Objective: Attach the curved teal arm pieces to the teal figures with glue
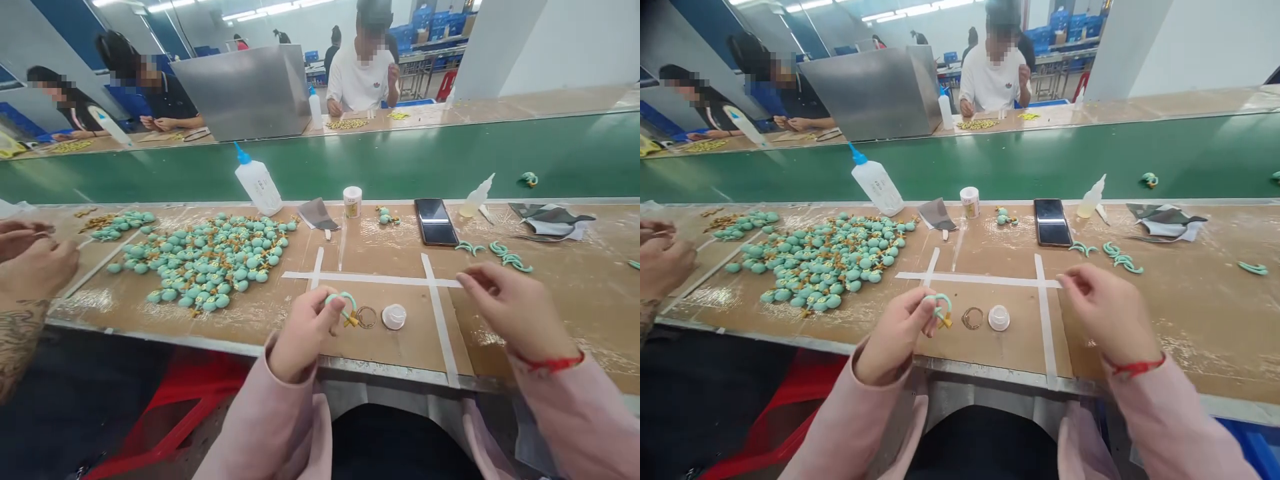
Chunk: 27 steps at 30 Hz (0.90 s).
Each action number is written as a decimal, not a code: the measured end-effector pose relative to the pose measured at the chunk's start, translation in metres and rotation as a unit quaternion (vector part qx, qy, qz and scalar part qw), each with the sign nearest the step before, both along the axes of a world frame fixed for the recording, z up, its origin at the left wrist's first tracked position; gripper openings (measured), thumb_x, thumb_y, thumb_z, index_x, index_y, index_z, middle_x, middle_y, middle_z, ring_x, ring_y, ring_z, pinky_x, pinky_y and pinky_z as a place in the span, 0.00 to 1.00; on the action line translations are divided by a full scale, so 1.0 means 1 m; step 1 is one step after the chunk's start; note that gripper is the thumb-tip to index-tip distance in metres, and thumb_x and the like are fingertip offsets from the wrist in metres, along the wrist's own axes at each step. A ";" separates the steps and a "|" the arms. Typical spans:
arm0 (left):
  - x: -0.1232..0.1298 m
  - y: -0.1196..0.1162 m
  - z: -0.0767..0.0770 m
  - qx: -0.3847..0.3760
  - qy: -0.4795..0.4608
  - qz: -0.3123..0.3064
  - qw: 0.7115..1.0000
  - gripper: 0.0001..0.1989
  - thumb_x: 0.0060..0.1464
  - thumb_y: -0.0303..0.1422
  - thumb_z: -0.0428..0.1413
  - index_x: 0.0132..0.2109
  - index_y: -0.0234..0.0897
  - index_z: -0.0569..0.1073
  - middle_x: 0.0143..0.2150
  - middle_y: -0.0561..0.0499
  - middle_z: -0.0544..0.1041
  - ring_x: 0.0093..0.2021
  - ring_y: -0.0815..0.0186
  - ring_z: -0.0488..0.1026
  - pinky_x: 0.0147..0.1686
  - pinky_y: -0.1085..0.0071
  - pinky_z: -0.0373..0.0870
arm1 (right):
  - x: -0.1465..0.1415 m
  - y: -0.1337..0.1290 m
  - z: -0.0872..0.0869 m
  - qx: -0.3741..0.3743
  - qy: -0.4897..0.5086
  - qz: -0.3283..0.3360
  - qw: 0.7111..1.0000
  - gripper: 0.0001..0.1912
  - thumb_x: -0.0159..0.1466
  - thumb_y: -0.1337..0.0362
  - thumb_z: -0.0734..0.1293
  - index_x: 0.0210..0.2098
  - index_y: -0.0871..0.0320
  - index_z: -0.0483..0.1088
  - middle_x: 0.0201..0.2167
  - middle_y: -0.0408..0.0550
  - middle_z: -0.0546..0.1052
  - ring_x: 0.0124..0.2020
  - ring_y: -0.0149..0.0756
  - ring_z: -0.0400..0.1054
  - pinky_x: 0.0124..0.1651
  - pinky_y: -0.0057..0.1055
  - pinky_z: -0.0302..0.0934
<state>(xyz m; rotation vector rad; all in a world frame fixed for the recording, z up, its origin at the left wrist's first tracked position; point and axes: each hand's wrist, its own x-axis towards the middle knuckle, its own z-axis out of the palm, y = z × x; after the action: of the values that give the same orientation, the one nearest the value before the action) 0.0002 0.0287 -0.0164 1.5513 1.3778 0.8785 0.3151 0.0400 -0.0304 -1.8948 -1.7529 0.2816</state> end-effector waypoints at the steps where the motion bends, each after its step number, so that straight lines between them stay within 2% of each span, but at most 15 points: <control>1: -0.008 0.007 -0.003 -0.012 0.036 -0.018 0.999 0.21 0.53 0.52 0.55 0.27 0.38 0.70 0.19 0.56 0.68 0.22 0.66 0.65 0.25 0.69 0.60 | 0.022 0.011 -0.013 -0.027 -0.077 -0.040 0.996 0.19 0.63 0.48 0.63 0.42 0.56 0.72 0.32 0.52 0.78 0.32 0.47 0.71 0.32 0.37 0.57; 3: -0.020 0.021 -0.009 -0.024 0.108 -0.033 0.993 0.17 0.48 0.45 0.62 0.23 0.38 0.71 0.19 0.55 0.69 0.22 0.66 0.65 0.25 0.69 0.57 | 0.060 0.029 -0.037 -0.075 -0.182 -0.081 0.977 0.29 0.62 0.43 0.61 0.51 0.62 0.69 0.40 0.64 0.76 0.38 0.57 0.71 0.31 0.41 0.56; 5: -0.028 0.030 -0.015 -0.025 0.166 -0.033 0.985 0.13 0.46 0.42 0.63 0.23 0.39 0.72 0.19 0.56 0.70 0.23 0.65 0.65 0.26 0.69 0.56 | 0.086 0.041 -0.053 -0.106 -0.198 -0.094 0.970 0.34 0.62 0.39 0.59 0.52 0.62 0.67 0.44 0.70 0.74 0.38 0.61 0.70 0.30 0.43 0.56; 8: -0.039 0.034 -0.020 -0.010 0.230 -0.005 0.973 0.11 0.49 0.44 0.60 0.32 0.42 0.75 0.20 0.57 0.71 0.24 0.63 0.68 0.27 0.68 0.58 | 0.100 0.051 -0.062 -0.109 -0.175 -0.080 0.975 0.27 0.64 0.42 0.58 0.47 0.58 0.67 0.44 0.65 0.74 0.39 0.60 0.70 0.31 0.43 0.56; 11: -0.065 0.031 -0.021 0.027 0.288 0.092 0.953 0.14 0.57 0.46 0.53 0.41 0.41 0.74 0.27 0.54 0.74 0.30 0.61 0.72 0.32 0.67 0.64 | 0.098 0.059 -0.063 -0.109 -0.160 -0.070 0.979 0.17 0.65 0.48 0.57 0.40 0.54 0.65 0.39 0.58 0.75 0.37 0.55 0.70 0.31 0.41 0.56; 13: -0.090 0.027 -0.021 0.061 0.329 0.187 0.924 0.16 0.59 0.44 0.49 0.45 0.38 0.71 0.34 0.49 0.76 0.34 0.58 0.73 0.36 0.65 0.66 | 0.097 0.064 -0.065 -0.112 -0.161 -0.062 0.979 0.12 0.64 0.52 0.57 0.35 0.53 0.64 0.36 0.55 0.74 0.35 0.52 0.69 0.30 0.40 0.56; 15: -0.116 0.025 -0.021 0.088 0.371 0.256 0.888 0.16 0.59 0.39 0.49 0.48 0.35 0.69 0.40 0.44 0.75 0.36 0.57 0.73 0.39 0.62 0.67 | 0.100 0.069 -0.068 -0.114 -0.165 -0.057 0.978 0.11 0.63 0.53 0.58 0.32 0.53 0.63 0.34 0.54 0.73 0.33 0.51 0.69 0.29 0.40 0.55; 18: -0.141 0.028 -0.022 0.108 0.421 0.273 0.858 0.14 0.54 0.34 0.52 0.47 0.36 0.71 0.43 0.43 0.74 0.36 0.58 0.72 0.42 0.62 0.66 | 0.105 0.074 -0.074 -0.110 -0.154 -0.076 0.979 0.12 0.62 0.50 0.58 0.31 0.51 0.61 0.29 0.50 0.73 0.29 0.50 0.68 0.28 0.39 0.54; 21: -0.140 0.039 -0.024 0.109 0.447 0.255 0.850 0.10 0.53 0.37 0.55 0.41 0.39 0.73 0.39 0.47 0.75 0.36 0.57 0.71 0.38 0.63 0.65 | 0.102 0.075 -0.071 -0.098 -0.149 -0.107 0.978 0.14 0.62 0.47 0.59 0.32 0.51 0.59 0.27 0.49 0.72 0.27 0.49 0.67 0.28 0.39 0.54; 23: -0.129 0.047 -0.023 0.108 0.445 0.251 0.852 0.10 0.51 0.40 0.58 0.37 0.39 0.73 0.35 0.48 0.74 0.36 0.56 0.70 0.35 0.65 0.63 | 0.095 0.073 -0.063 -0.087 -0.150 -0.105 0.979 0.12 0.62 0.50 0.60 0.31 0.52 0.61 0.27 0.50 0.72 0.29 0.50 0.68 0.30 0.39 0.54; 25: -0.116 0.052 -0.017 0.108 0.423 0.245 0.866 0.09 0.49 0.40 0.61 0.33 0.40 0.73 0.32 0.50 0.71 0.35 0.56 0.69 0.32 0.67 0.60 | 0.089 0.071 -0.054 -0.074 -0.145 -0.089 0.983 0.08 0.62 0.57 0.60 0.30 0.54 0.63 0.29 0.53 0.73 0.32 0.49 0.68 0.32 0.39 0.55; 27: -0.109 0.053 -0.014 0.109 0.376 0.231 0.891 0.09 0.49 0.39 0.62 0.30 0.40 0.72 0.30 0.53 0.68 0.34 0.59 0.67 0.30 0.71 0.57 | 0.086 0.071 -0.048 -0.064 -0.150 -0.083 0.983 0.06 0.62 0.60 0.61 0.32 0.55 0.67 0.32 0.54 0.75 0.34 0.47 0.69 0.33 0.37 0.55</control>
<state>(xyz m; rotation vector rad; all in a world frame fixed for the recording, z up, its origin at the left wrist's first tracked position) -0.1090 0.0813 -0.0300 1.8721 2.3439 0.7386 0.4012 0.1112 -0.0783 -2.2589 -1.7852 0.0492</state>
